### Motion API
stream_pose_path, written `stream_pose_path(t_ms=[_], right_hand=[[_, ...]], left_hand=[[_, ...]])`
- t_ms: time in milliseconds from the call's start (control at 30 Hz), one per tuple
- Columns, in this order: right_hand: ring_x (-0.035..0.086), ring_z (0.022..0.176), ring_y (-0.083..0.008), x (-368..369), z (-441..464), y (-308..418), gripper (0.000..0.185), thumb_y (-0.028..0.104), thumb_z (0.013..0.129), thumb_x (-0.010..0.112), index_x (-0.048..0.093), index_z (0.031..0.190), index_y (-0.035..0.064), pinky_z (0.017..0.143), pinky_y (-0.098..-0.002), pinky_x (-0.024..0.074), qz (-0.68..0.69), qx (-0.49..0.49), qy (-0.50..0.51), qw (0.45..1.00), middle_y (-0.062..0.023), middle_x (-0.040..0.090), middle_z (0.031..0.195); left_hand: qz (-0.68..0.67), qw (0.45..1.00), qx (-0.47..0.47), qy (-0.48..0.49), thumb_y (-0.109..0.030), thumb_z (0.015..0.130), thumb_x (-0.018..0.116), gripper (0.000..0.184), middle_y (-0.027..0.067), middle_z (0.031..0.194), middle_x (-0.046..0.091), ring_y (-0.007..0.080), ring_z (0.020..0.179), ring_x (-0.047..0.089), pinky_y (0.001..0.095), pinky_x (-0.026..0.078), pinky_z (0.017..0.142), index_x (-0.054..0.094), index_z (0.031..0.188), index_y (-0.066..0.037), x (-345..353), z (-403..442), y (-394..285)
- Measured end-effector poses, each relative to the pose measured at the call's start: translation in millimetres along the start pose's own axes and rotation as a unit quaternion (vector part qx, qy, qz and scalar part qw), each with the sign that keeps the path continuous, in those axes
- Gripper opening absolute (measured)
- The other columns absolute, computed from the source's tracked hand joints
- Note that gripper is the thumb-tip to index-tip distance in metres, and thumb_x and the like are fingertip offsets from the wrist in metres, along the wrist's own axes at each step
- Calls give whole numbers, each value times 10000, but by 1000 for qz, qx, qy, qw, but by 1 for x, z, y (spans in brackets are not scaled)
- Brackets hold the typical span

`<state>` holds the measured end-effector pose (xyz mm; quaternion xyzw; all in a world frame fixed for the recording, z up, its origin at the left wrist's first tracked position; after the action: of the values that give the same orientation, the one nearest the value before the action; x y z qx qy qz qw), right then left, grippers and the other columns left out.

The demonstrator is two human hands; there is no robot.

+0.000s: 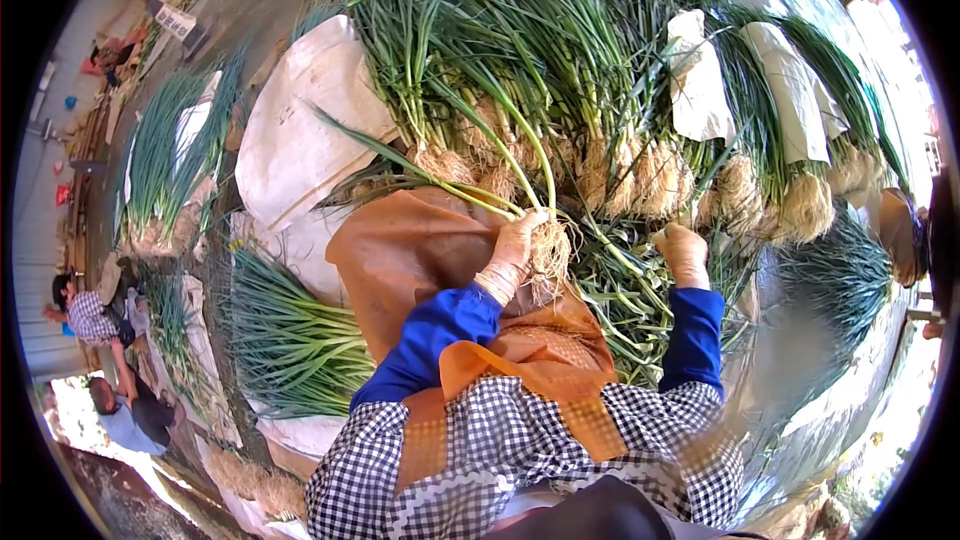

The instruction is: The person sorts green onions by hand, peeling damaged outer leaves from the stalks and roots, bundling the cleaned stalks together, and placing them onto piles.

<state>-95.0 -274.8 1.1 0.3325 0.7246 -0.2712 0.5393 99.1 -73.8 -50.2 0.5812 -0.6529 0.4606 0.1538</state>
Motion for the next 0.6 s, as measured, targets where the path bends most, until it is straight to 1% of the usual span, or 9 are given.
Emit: stream_pose_path(t_ms=[67, 133, 200, 333, 367, 400, 467, 533, 600], right_hand=[[601, 657, -263, -28, 0, 56, 398, 446, 826, 572, 636, 821, 53, 614, -340, 467, 300, -91, -99, 944, -158, 617, 753], [597, 728, -253, -42, -2, 125, 445, 457, 859, 527, 629, 916, 27, 685, -345, 458, 501, -62, 62, 861, -143, 630, 793], [584, 713, -176, -27, 13, 177, 417, 402, 860, 550, 617, 932, -3, 667, -298, 454, 444, -138, 128, 876, -94, 636, 781], [550, 650, -154, -42, -4, 198, 235, 239, 873, 542, 627, 848, 20, 593, -283, 428, 601, -175, 262, 735, -91, 580, 676], [505, 584, -133, -83, -10, 167, 200, 171, 877, 497, 608, 783, 35, 548, -263, 397, 676, -201, 89, 703, -59, 562, 642], [497, 562, -126, -102, -16, 142, 191, 142, 872, 494, 600, 749, 42, 535, -256, 394, 720, -251, 43, 646, -47, 557, 631], [518, 564, -126, -130, -37, 116, 168, 123, 851, 532, 595, 714, 50, 542, -256, 417, 764, -389, 92, 506, -46, 560, 630], [585, 619, -168, -108, -40, 112, 248, 286, 823, 616, 648, 897, 52, 610, -311, 484, 402, -251, -120, 872, -69, 621, 702], [612, 656, -199, -118, -79, 166, 356, 341, 814, 611, 611, 1041, 65, 608, -339, 494, 331, -333, -124, 874, -88, 633, 739]], left_hand=[[63, 997, 13, -32, -132, 851, 545, 159, 80, 760, 602, 184, 643, 601, 298, 522, 601, 581, 926, 3, -4, 1, -4], [113, 991, 56, -43, -134, 855, 538, 178, 68, 795, 613, 160, 686, 606, 259, 514, 649, 588, 949, 8, -14, 1, -9], [137, 987, 81, -26, -129, 857, 529, 177, 72, 821, 615, 155, 713, 605, 256, 512, 654, 589, 952, 8, -13, 1, -13], [194, 977, 87, 11, -124, 867, 512, 178, 76, 856, 622, 158, 761, 608, 281, 514, 685, 577, 986, -9, -44, 18, -12], [242, 964, 107, 29, -126, 876, 500, 154, 79, 838, 624, 175, 748, 615, 302, 520, 678, 584, 959, -26, -13, -7, -28], [38, 997, -1, 64, -118, 872, 519, 134, 91, 830, 630, 195, 740, 623, 312, 527, 678, 593, 937, -27, -19, 8, -4], [-16, 998, -32, 57, -110, 862, 547, 122, 97, 836, 637, 208, 740, 628, 316, 534, 693, 597, 927, -19, -10, 7, -7], [-7, 996, -75, 45, -110, 865, 553, 155, 101, 856, 639, 213, 771, 632, 322, 538, 712, 590, 957, 8, -2, 1, -6], [17, 993, -102, 59, -126, 874, 546, 176, 106, 883, 639, 222, 823, 627, 325, 531, 748, 587, 979, 9, 8, 1, -4]])
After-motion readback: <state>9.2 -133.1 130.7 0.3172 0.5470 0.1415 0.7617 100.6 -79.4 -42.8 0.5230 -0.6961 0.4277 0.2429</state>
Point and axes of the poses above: each hand's wrist, its own z-axis towards the middle knuckle, its own x-axis out of the palm, y = z × x, the point moved 10 cm from there along z, towards the middle knuckle
